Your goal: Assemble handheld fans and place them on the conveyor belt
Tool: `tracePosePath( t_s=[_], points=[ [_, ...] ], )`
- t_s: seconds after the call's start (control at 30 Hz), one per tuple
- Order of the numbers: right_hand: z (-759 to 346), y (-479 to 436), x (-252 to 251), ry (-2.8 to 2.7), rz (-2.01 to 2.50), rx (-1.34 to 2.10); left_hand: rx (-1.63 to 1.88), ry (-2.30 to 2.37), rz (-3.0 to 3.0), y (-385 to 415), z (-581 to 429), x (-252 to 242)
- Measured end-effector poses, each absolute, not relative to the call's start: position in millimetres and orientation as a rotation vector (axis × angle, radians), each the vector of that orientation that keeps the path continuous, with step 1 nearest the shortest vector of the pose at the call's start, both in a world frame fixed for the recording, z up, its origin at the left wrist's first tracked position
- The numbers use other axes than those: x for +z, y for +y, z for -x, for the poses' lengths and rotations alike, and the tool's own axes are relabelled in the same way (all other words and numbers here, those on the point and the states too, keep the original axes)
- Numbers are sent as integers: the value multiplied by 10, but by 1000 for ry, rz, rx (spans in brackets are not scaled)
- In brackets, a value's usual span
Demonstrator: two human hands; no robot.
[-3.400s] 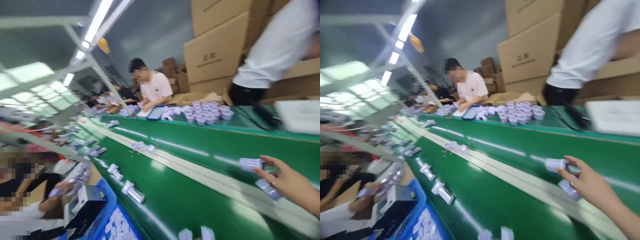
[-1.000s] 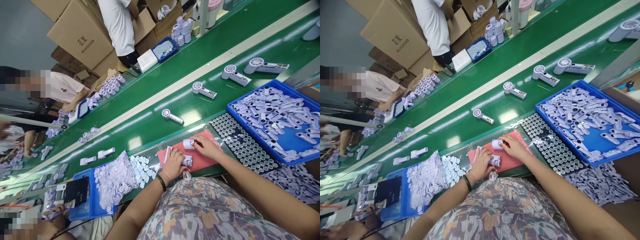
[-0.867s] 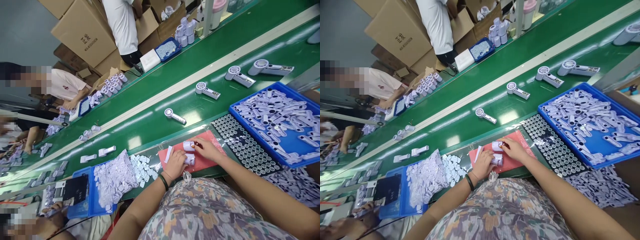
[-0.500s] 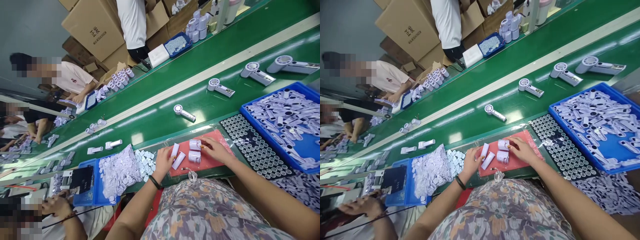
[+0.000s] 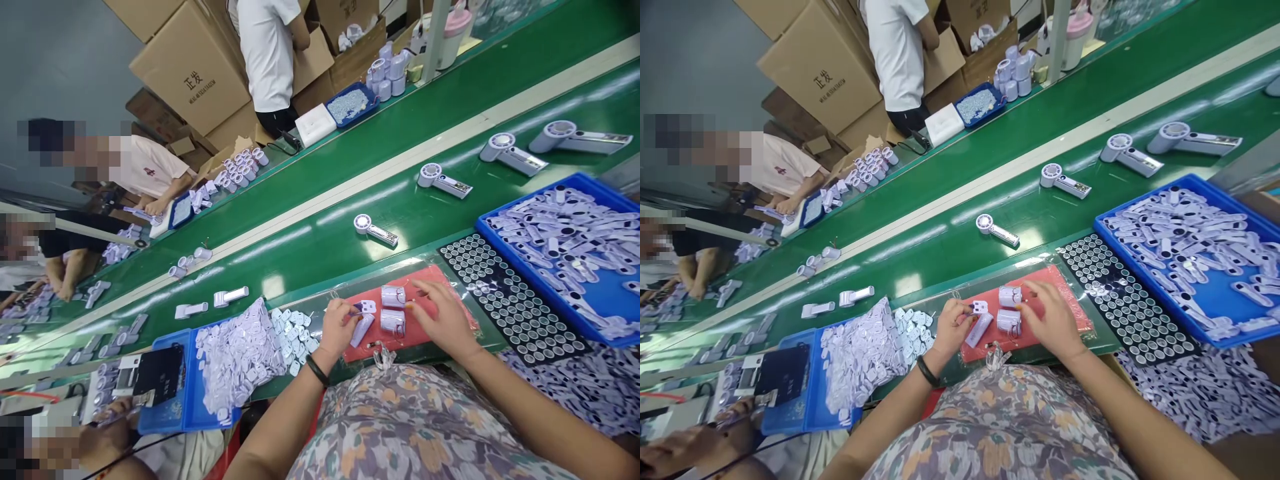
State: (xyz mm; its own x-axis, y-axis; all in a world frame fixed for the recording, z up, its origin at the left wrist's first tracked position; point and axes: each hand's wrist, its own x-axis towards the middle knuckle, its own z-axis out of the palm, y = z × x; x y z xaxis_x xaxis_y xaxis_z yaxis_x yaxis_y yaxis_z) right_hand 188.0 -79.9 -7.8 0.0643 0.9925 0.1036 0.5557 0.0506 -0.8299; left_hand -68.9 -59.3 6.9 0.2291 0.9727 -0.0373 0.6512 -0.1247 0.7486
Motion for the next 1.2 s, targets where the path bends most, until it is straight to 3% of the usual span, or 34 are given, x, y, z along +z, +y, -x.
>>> tracePosePath(
  t_s=[0.23,0.47,0.67,0.77,0.97,1.2],
  points=[
    [-1515,-748,207,-1555,1364,1229,786,1342,-1671,-669,225,413],
    [-1664,-652,258,-745,1093,1844,955,1241,-1036,-494,249,558],
    [-1579,-720,376,-507,812,2242,516,801,-767,-365,211,704],
    [-1654,-876,200,-663,1010,2136,644,918,-698,-424,269,588],
    [-2046,-1119,-340,-1157,1789,1168,912,1224,-593,-249,438,262],
    [-1811,-769,-430,-1642,1646,829,858,1203,-583,-135,290,118]
  ],
)
